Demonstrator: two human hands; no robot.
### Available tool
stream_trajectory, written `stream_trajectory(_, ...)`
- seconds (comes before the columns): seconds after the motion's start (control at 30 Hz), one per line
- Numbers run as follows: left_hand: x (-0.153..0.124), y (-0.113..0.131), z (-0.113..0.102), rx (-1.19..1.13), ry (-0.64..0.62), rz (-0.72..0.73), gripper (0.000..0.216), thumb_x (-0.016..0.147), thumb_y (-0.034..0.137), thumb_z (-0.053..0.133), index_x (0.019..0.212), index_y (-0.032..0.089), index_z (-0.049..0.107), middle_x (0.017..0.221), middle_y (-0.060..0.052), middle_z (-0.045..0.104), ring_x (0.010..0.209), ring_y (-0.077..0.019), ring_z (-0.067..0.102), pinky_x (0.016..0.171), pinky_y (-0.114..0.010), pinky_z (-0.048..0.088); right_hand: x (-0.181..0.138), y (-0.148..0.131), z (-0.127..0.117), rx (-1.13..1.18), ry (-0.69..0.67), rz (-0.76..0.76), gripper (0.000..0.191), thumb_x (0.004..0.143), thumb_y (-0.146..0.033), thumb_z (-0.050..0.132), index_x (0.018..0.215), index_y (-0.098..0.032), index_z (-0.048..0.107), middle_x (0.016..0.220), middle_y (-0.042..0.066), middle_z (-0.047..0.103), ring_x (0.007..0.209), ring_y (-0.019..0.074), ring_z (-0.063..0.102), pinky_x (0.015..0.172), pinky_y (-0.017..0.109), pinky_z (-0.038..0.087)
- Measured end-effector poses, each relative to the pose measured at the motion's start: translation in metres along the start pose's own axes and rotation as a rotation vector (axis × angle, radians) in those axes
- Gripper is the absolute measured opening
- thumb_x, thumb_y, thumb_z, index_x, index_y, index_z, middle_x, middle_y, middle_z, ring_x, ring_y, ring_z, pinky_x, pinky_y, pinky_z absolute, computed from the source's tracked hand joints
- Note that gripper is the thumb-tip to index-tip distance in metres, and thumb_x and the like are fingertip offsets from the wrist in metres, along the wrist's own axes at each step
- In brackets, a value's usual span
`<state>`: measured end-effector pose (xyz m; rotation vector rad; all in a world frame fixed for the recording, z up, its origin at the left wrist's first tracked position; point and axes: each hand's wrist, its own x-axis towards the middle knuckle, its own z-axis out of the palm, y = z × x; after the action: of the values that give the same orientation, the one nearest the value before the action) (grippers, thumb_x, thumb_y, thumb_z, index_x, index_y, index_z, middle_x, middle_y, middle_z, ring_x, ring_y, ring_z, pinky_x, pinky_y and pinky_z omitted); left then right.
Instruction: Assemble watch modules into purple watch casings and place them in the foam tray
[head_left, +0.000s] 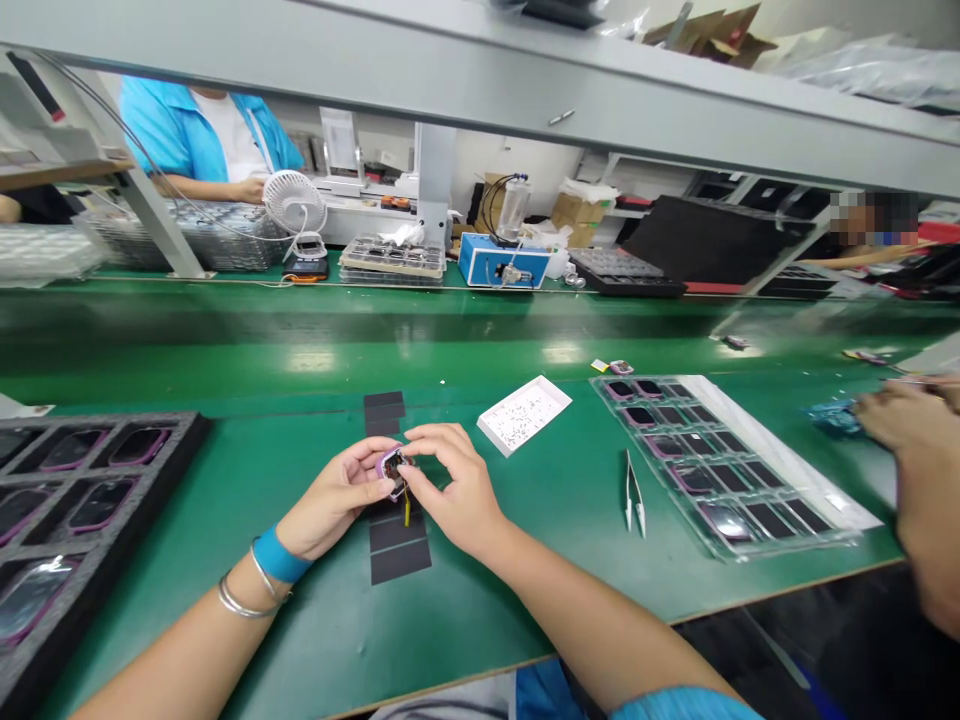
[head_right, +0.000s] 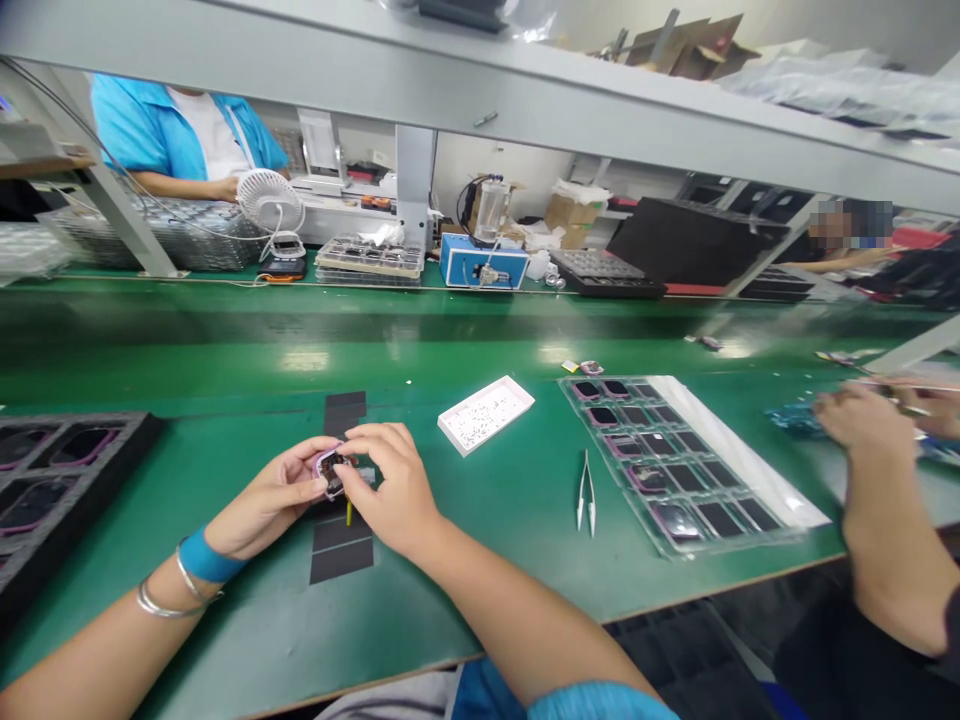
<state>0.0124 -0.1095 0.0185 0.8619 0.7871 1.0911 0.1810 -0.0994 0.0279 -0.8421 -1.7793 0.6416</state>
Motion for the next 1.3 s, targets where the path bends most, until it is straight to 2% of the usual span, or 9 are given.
stream_trajectory(0.13, -0.001, 0.004, -0.002, -0.016, 0.013, 0.013, 0.039, 0.062, 0.017, 0.08, 0.098, 0.019, 0.066, 0.09, -0.005, 0.069, 0.079, -0.0138, 0.063, 0.072, -0.021, 0.049, -0.003, 0.013, 0.008, 0.371, -0.163, 0.342, 0.058, 0.069, -0.027, 0.073, 0.121, -0.025, 0.047, 0.129, 0.009, 0.051, 0.115, 0.0192, 0.053, 0.093, 0.037, 0.047)
stream_trajectory(0.2, 0.0, 0.006, -0.007, -0.033, 0.038, 0.022, 0.038, 0.064, 0.018, 0.079, 0.1, 0.019, 0.066, 0.092, -0.005, 0.07, 0.082, -0.015, 0.064, 0.074, -0.022, 0.05, -0.004, 0.02, 0.012, 0.561, -0.294, 0.536, 0.073, 0.058, -0.027, 0.08, 0.122, -0.023, 0.045, 0.121, 0.01, 0.057, 0.103, 0.0187, 0.06, 0.087, 0.036, 0.051)
stream_trajectory(0.4, 0.003, 0.008, -0.018, -0.054, 0.08, 0.023, 0.037, 0.068, 0.019, 0.076, 0.102, 0.018, 0.063, 0.097, -0.008, 0.07, 0.09, -0.0191, 0.065, 0.081, -0.028, 0.051, 0.003, 0.021, 0.005, 0.611, -0.386, 0.824, 0.027, 0.057, -0.025, 0.078, 0.078, -0.014, 0.064, 0.073, 0.001, 0.066, 0.067, 0.0119, 0.064, 0.073, 0.029, 0.052)
stream_trajectory(0.5, 0.003, 0.008, -0.017, -0.066, 0.051, -0.005, 0.037, 0.067, 0.017, 0.076, 0.102, 0.017, 0.063, 0.094, -0.007, 0.069, 0.083, -0.018, 0.066, 0.079, -0.028, 0.053, 0.008, 0.019, -0.005, 0.623, -0.337, 0.807, 0.028, 0.057, -0.022, 0.077, 0.08, -0.015, 0.065, 0.061, -0.003, 0.062, 0.057, 0.0086, 0.059, 0.064, 0.024, 0.051)
stream_trajectory(0.6, 0.002, 0.01, -0.015, -0.06, 0.033, -0.076, 0.037, 0.068, 0.015, 0.075, 0.103, 0.018, 0.063, 0.095, -0.006, 0.069, 0.083, -0.0174, 0.066, 0.078, -0.028, 0.054, 0.011, 0.02, -0.013, 0.682, -0.231, 0.726, 0.036, 0.055, -0.021, 0.08, 0.088, -0.017, 0.065, 0.069, -0.003, 0.065, 0.059, 0.0092, 0.059, 0.06, 0.023, 0.051)
stream_trajectory(0.73, 0.001, 0.009, -0.012, 0.0, -0.005, -0.225, 0.041, 0.07, 0.014, 0.073, 0.109, 0.019, 0.062, 0.097, -0.007, 0.068, 0.085, -0.0186, 0.066, 0.07, -0.025, 0.056, 0.012, 0.021, -0.013, 0.671, -0.186, 0.586, 0.031, 0.063, -0.026, 0.077, 0.091, -0.019, 0.068, 0.078, 0.001, 0.068, 0.071, 0.0124, 0.063, 0.071, 0.027, 0.052)
stream_trajectory(0.97, 0.001, 0.001, -0.009, 0.03, -0.12, -0.347, 0.035, 0.071, 0.015, 0.071, 0.106, 0.015, 0.064, 0.094, -0.011, 0.069, 0.085, -0.0212, 0.068, 0.071, -0.026, 0.057, 0.004, 0.014, -0.002, 0.235, -0.192, 0.329, 0.02, 0.077, -0.021, 0.065, 0.095, -0.024, 0.071, 0.077, 0.0, 0.066, 0.072, 0.0134, 0.06, 0.075, 0.03, 0.05)
stream_trajectory(1.13, 0.006, -0.001, -0.004, 0.068, -0.045, -0.321, 0.021, 0.075, 0.018, 0.068, 0.095, 0.013, 0.067, 0.086, -0.01, 0.07, 0.077, -0.0177, 0.068, 0.064, -0.022, 0.057, 0.004, 0.011, 0.004, 0.06, -0.175, 0.245, 0.023, 0.078, -0.014, 0.061, 0.095, -0.025, 0.071, 0.077, 0.0, 0.064, 0.074, 0.0136, 0.059, 0.074, 0.029, 0.05)
stream_trajectory(1.3, 0.013, 0.004, -0.012, 0.06, 0.15, -0.235, 0.014, 0.074, 0.012, 0.066, 0.089, 0.011, 0.068, 0.083, -0.009, 0.07, 0.07, -0.0163, 0.068, 0.057, -0.02, 0.056, 0.017, 0.021, 0.015, 0.143, -0.164, 0.341, 0.027, 0.082, -0.017, 0.057, 0.107, -0.024, 0.064, 0.098, 0.003, 0.067, 0.078, 0.0131, 0.062, 0.075, 0.029, 0.051)
